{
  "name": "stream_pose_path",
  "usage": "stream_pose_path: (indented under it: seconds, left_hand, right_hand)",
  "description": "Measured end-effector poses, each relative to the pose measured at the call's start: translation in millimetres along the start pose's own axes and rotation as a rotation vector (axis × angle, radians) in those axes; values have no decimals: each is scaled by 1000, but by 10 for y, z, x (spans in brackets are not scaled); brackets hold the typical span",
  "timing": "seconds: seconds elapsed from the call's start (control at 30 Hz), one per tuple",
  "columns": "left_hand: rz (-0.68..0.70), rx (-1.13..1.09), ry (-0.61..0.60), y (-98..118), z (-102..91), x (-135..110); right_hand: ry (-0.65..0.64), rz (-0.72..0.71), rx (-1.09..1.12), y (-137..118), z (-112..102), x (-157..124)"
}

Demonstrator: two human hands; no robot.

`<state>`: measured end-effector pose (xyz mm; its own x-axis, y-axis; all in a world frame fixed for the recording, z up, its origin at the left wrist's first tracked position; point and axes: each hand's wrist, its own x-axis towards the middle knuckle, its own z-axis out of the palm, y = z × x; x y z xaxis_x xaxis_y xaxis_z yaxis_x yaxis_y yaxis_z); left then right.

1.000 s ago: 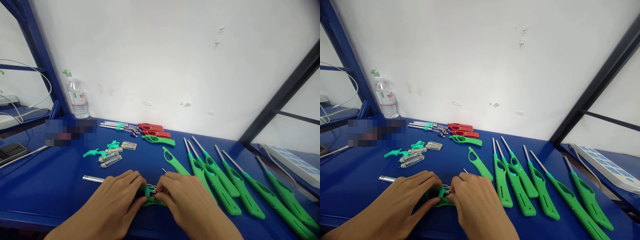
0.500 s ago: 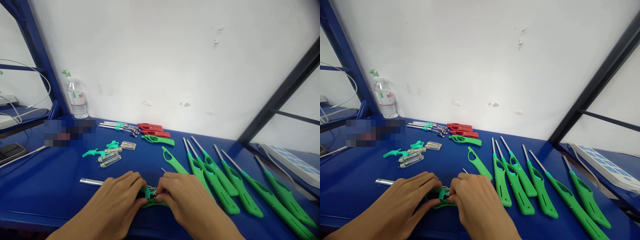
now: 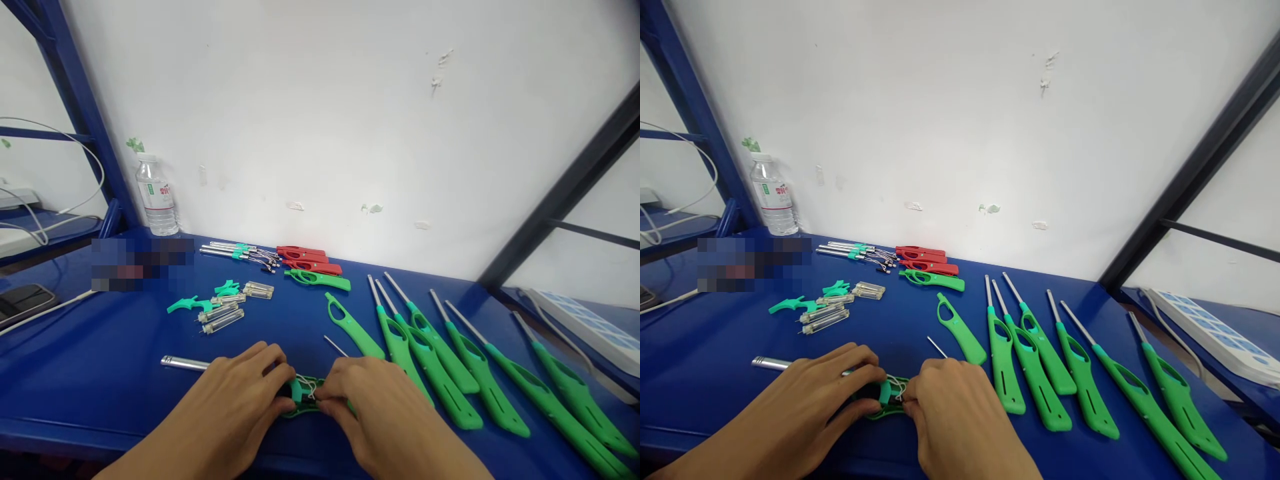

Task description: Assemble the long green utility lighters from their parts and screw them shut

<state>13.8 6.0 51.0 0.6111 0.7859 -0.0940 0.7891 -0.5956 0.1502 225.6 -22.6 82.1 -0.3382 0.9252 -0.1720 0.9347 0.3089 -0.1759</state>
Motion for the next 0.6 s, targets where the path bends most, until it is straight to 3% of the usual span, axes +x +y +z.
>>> stream_pose_path:
  seconds: [0.2,0.4,0.6]
  left_hand:
    - [7,53,-20,16,-38,10]
    - [45,63,52,-30,-3,11]
    - [106,60,128,-63,57,-30]
  right_hand:
    - [-20,-1,-51,-35,60,-53]
    - [188,-65,-55,-1,366,-59]
    - [209,-66,-80,59,423,-72]
